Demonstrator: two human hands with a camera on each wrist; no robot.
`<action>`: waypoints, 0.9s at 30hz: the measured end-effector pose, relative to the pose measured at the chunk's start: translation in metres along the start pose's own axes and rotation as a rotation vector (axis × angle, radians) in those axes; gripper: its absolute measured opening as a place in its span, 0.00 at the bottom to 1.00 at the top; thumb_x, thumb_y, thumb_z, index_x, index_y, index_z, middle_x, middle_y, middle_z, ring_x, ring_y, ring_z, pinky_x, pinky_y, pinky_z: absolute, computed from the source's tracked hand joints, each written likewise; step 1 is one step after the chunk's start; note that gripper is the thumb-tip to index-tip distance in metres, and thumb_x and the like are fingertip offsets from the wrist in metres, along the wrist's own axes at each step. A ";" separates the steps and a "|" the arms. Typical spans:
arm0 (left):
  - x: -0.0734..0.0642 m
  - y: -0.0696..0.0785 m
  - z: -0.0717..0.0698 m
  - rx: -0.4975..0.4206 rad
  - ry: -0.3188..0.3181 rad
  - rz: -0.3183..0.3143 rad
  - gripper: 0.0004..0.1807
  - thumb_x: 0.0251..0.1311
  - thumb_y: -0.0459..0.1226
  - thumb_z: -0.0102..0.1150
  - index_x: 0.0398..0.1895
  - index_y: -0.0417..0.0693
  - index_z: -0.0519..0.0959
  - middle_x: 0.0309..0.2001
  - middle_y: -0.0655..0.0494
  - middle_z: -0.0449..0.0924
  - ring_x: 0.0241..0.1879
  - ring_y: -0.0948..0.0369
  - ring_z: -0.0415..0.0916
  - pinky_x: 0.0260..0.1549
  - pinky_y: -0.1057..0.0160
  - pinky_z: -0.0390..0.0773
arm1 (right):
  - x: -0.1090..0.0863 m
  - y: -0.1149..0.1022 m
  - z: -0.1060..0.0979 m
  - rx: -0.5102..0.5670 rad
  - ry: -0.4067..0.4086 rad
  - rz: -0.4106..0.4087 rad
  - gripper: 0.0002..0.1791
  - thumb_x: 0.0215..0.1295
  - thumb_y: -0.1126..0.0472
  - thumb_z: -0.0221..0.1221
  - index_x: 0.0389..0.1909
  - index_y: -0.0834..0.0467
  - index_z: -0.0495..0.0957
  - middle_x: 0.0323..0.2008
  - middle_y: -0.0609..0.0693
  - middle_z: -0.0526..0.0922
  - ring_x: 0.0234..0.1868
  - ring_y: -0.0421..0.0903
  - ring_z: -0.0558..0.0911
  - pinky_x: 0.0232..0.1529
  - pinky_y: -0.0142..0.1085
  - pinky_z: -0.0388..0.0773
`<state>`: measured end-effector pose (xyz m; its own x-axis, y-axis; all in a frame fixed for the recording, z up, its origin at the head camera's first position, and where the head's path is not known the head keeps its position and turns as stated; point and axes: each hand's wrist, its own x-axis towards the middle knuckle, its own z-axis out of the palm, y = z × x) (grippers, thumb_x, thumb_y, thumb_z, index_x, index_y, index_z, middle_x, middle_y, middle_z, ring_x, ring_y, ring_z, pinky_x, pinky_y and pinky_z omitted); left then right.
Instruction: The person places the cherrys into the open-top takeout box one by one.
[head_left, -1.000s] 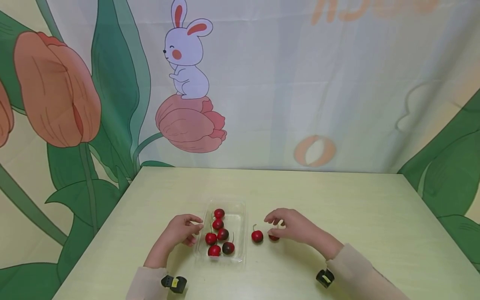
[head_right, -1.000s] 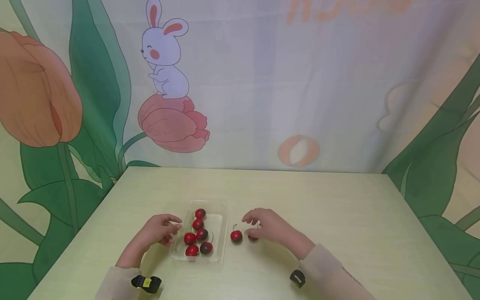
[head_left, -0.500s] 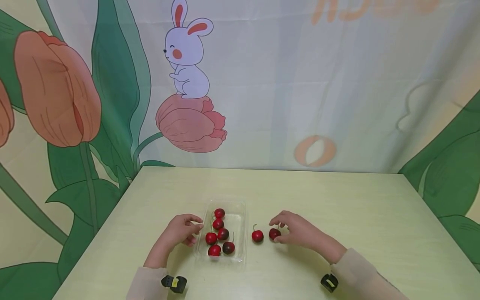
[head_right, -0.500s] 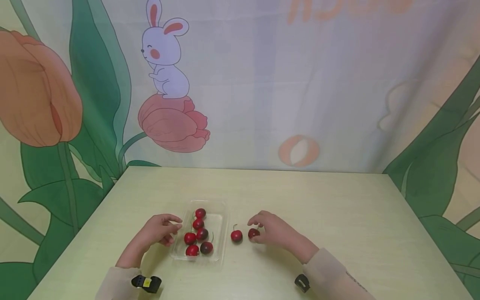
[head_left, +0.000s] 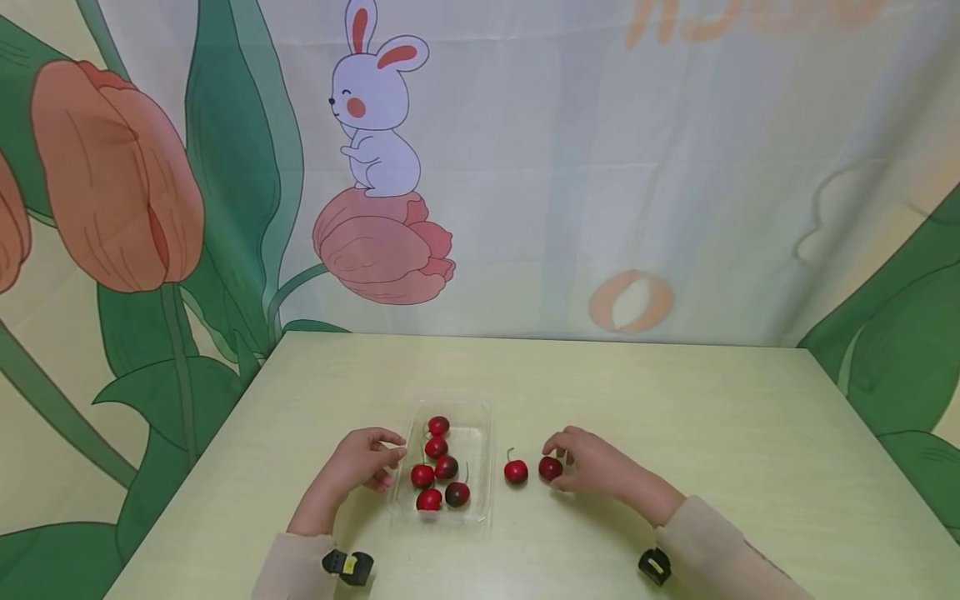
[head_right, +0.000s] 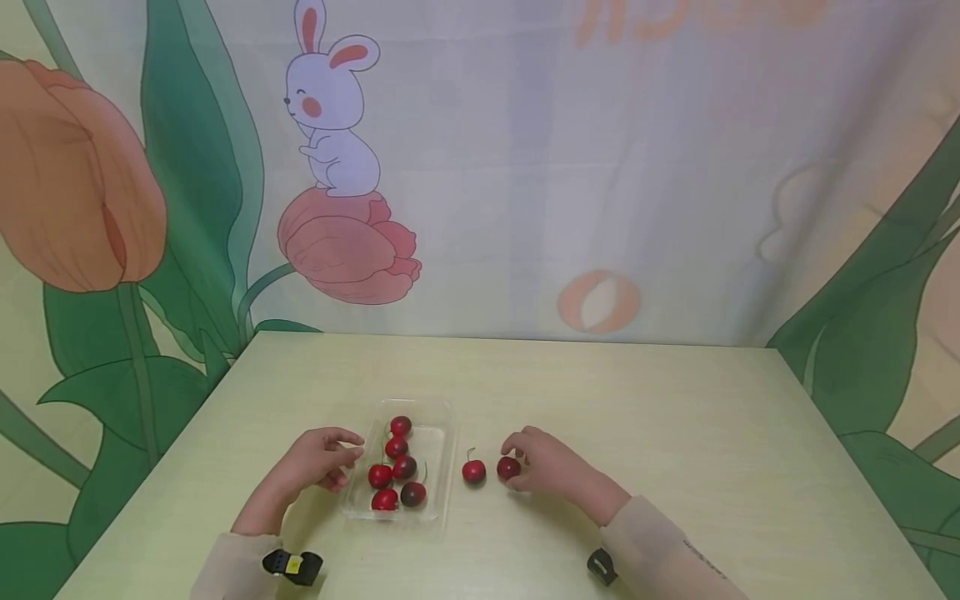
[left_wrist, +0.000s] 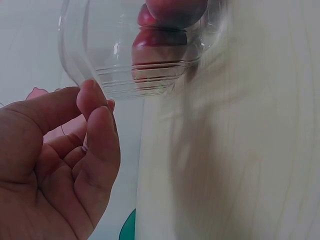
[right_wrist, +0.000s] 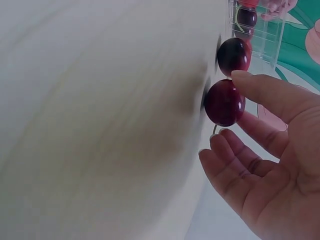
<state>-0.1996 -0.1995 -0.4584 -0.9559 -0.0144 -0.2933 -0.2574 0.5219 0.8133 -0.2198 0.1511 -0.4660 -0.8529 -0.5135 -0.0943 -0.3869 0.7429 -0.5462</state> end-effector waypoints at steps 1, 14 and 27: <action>0.000 0.000 0.000 0.000 0.000 0.000 0.15 0.70 0.35 0.60 0.54 0.34 0.79 0.33 0.46 0.82 0.19 0.61 0.76 0.23 0.65 0.84 | 0.000 0.000 0.000 0.005 -0.002 0.003 0.20 0.54 0.64 0.74 0.49 0.60 0.82 0.39 0.49 0.80 0.40 0.43 0.76 0.42 0.33 0.77; 0.001 0.000 0.000 0.018 0.003 0.001 0.15 0.70 0.35 0.60 0.54 0.35 0.79 0.33 0.46 0.82 0.19 0.61 0.76 0.23 0.65 0.84 | 0.006 0.002 0.003 0.037 -0.018 0.045 0.20 0.55 0.67 0.72 0.48 0.62 0.80 0.37 0.50 0.81 0.37 0.42 0.76 0.41 0.33 0.77; 0.001 0.000 0.000 0.008 0.000 0.004 0.15 0.70 0.35 0.60 0.54 0.35 0.80 0.32 0.47 0.82 0.19 0.61 0.76 0.23 0.65 0.84 | 0.006 0.002 0.003 0.020 -0.008 0.005 0.17 0.54 0.68 0.72 0.45 0.63 0.82 0.34 0.48 0.81 0.36 0.41 0.75 0.42 0.34 0.77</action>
<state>-0.2005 -0.1999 -0.4587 -0.9570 -0.0120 -0.2899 -0.2521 0.5291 0.8103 -0.2247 0.1477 -0.4702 -0.8519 -0.5134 -0.1039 -0.3753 0.7367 -0.5625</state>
